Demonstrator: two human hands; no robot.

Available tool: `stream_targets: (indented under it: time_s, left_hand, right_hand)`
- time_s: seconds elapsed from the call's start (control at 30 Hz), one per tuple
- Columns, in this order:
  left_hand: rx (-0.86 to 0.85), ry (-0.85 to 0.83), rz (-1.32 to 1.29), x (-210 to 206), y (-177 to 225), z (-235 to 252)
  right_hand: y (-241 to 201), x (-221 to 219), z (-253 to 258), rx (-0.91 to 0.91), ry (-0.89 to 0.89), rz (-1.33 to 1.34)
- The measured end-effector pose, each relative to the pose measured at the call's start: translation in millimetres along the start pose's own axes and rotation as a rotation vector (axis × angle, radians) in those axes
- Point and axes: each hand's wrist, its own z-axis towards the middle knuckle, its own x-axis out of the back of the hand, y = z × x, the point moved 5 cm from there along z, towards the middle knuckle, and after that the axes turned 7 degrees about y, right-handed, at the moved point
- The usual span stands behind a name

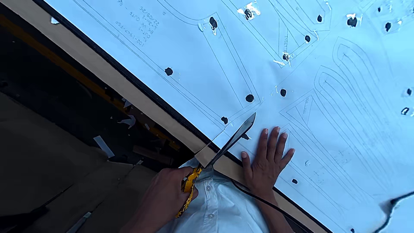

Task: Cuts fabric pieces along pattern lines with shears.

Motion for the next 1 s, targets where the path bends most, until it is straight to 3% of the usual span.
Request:
stream_targets:
  time_s: [0.33, 1.0]
  left_hand:
    - [-0.016, 0.110, 0.028, -4.1, -3.1, -3.7]
    - [0.026, 0.059, -0.044, -2.7, 4.4, 0.6]
  right_hand:
    - [-0.5, 0.2, 0.6, 0.003, -0.021, 0.009]
    - [-0.5, -1.3, 0.2, 0.002, -0.018, 0.021]
